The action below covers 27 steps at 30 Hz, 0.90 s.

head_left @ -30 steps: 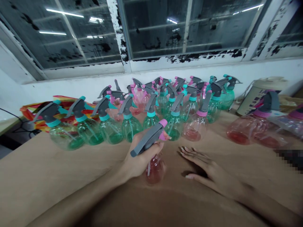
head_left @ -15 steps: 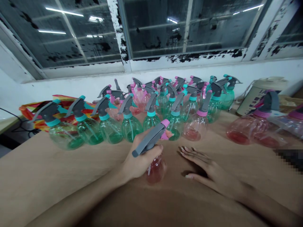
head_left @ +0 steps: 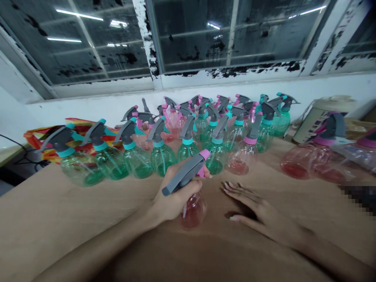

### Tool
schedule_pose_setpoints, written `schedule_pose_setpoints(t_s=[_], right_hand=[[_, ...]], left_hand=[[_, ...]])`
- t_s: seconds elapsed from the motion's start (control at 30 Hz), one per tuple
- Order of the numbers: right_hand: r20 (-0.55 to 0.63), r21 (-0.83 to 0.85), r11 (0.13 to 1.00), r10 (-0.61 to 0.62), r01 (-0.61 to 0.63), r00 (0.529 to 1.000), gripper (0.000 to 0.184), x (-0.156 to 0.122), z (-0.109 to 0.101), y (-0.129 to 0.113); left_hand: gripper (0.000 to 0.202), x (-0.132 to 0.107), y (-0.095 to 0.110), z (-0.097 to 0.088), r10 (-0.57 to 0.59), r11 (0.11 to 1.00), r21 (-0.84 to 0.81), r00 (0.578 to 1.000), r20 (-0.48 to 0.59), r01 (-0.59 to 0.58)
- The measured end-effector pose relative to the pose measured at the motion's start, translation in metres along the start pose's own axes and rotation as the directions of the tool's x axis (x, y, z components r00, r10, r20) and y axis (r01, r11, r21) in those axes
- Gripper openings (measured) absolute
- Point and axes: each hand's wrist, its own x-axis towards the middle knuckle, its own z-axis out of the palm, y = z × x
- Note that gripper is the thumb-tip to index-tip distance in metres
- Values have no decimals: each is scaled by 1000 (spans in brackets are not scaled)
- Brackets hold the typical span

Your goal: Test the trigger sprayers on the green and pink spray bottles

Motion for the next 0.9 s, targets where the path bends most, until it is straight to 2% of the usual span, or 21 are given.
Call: schedule_pose_setpoints(t_s=[0.13, 0.23, 0.43, 0.73, 0.9], right_hand=[[-8, 12, 1000, -4, 4, 1000, 61, 0, 0, 1], [-11, 14, 1000, -14, 15, 1000, 60, 0, 1, 1], [-32, 25, 1000, -16, 17, 999, 61, 1, 1, -1], [-52, -15, 999, -34, 33, 998, 58, 3, 1, -1], [-120, 29, 999, 27, -23, 992, 52, 6, 2, -20]], left_hand=[[4, 1, -1, -1, 77, 996, -50, 997, 17, -76], [8, 1, -5, -1, 58, 998, -13, 998, 17, -58], [15, 0, -14, -1, 37, 995, 93, 998, -55, -31], [4, -1, -2, 3, 83, 987, 142, 993, -80, -72], [9, -1, -3, 5, 115, 985, 141, 990, -82, -103]])
